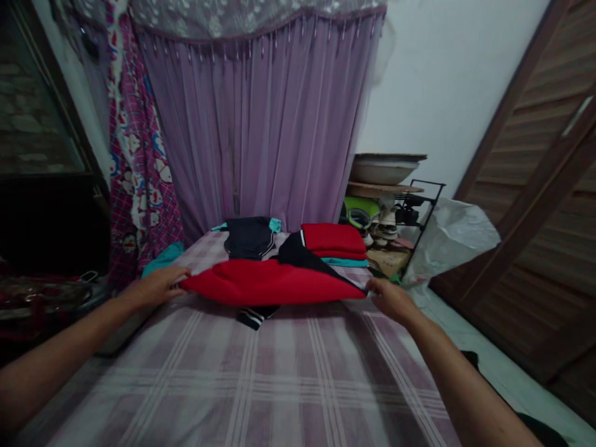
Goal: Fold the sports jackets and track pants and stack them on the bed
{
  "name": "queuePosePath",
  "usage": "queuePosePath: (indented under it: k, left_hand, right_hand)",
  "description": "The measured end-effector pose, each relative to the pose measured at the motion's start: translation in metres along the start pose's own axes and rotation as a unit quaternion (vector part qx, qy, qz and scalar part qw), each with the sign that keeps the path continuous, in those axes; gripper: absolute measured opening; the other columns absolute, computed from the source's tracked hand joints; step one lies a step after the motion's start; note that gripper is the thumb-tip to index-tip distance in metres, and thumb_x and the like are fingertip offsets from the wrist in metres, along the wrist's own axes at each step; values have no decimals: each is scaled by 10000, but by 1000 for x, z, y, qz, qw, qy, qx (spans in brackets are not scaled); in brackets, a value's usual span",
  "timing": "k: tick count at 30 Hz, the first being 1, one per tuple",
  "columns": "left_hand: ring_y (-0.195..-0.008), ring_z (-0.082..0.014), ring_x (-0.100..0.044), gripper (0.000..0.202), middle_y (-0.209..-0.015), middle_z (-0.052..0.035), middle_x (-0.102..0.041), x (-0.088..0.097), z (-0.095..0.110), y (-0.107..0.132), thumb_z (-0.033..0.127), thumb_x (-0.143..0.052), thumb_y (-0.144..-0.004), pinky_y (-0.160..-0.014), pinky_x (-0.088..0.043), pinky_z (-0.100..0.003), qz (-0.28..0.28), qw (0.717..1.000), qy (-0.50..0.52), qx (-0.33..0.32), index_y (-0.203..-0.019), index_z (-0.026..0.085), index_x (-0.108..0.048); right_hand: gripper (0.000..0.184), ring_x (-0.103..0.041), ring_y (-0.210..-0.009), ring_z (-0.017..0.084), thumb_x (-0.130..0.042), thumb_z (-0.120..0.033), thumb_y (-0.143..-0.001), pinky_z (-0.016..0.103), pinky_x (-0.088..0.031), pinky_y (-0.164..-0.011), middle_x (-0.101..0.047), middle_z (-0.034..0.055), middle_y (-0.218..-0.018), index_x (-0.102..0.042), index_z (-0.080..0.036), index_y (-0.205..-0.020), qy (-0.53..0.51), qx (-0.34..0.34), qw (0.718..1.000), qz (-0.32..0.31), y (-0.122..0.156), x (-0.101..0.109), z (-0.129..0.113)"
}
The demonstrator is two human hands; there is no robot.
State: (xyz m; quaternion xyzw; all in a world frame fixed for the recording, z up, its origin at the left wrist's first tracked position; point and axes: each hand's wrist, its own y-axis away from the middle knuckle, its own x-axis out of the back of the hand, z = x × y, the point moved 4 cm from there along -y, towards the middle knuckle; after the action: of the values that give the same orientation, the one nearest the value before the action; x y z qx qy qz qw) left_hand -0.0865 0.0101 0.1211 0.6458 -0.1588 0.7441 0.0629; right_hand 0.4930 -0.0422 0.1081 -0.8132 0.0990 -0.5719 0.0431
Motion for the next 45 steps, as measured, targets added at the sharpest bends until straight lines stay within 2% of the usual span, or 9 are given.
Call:
queuePosePath:
  k: [5,12,17,25,30,34,38,42,45]
  left_hand:
    - [-1200,-252,-604,496,-1315,-76,-655,-46,-3,35,439,-448,-842,-1026,-436,-348,-79,997,17,-3,-1260,235,-621]
    - [-1335,-213,-486,531,-1457,-86,-533,-53,50,-9,382,-483,-871,-1121,-339,-336,0,999,24,-39,-1375,220,-527]
    - [-1242,-276,-547,375,-1272,-101,-673,-81,74,-29,315,-562,-838,-1116,-301,-468,-27,998,-44,-36,-1194,241,-656]
    - [-912,-181,-611,337,-921,-33,-691,-39,50,6,397,-367,-909,-878,-432,-288,-49,993,38,-102,-851,202,-637]
    - [-585,-115,-461,367,-596,42,-510,-23,48,58,512,-472,-812,-599,-368,-243,-210,974,49,-70,-615,203,-486]
    - [-585,-130,-484,367,-604,27,-558,-30,66,74,564,-562,-727,-522,-323,-242,-319,946,57,-26,-633,211,-523]
    - [-634,-165,-591,437,-685,-18,-670,-33,74,60,632,-467,-794,-565,-399,-253,-340,937,80,7,-730,215,-584]
    - [-764,-229,-653,513,-835,-73,-721,-20,70,30,646,-360,-858,-663,-444,-308,-123,991,-25,35,-861,211,-633]
    - [-958,-281,-670,536,-1091,-119,-721,-30,69,22,612,-419,-850,-775,-471,-346,-112,991,-55,54,-1133,201,-615]
  right_hand:
    - [380,-664,-1053,254,-580,-134,-652,339,-476,-928,-736,60,-1114,-728,-217,-992,-35,32,993,-110,26,-54,13]
    - [547,-646,-1106,283,-546,-399,-857,361,-486,-895,-669,158,-1247,-572,-136,-1337,19,-56,998,-9,1,-77,-27]
    - [410,-664,-1025,267,-556,-297,-814,338,-480,-840,-729,108,-1082,-689,-173,-1181,-28,-79,995,-55,-3,-88,-37]
    - [213,-590,-751,196,-620,-346,-608,308,-464,-753,-673,10,-713,-704,-187,-721,-316,4,924,-215,34,-40,-21]
    - [175,-496,-599,125,-684,-313,-521,263,-425,-651,-582,-27,-589,-676,-180,-635,-269,-22,874,-404,68,-35,-9]
    - [380,-525,-579,130,-729,-539,-595,263,-439,-608,-586,-4,-590,-656,-170,-645,-171,-3,873,-456,64,-39,-14]
    - [561,-643,-749,200,-616,-667,-732,291,-494,-690,-716,99,-856,-720,-141,-895,-127,21,917,-376,40,-44,-31]
    - [517,-666,-980,278,-569,-538,-842,326,-489,-813,-716,160,-1110,-704,-133,-1135,-13,5,982,-190,15,-63,-53]
    - [557,-656,-1062,287,-609,-475,-833,320,-476,-826,-705,139,-1175,-617,-181,-1306,18,-12,993,-115,5,-89,-71]
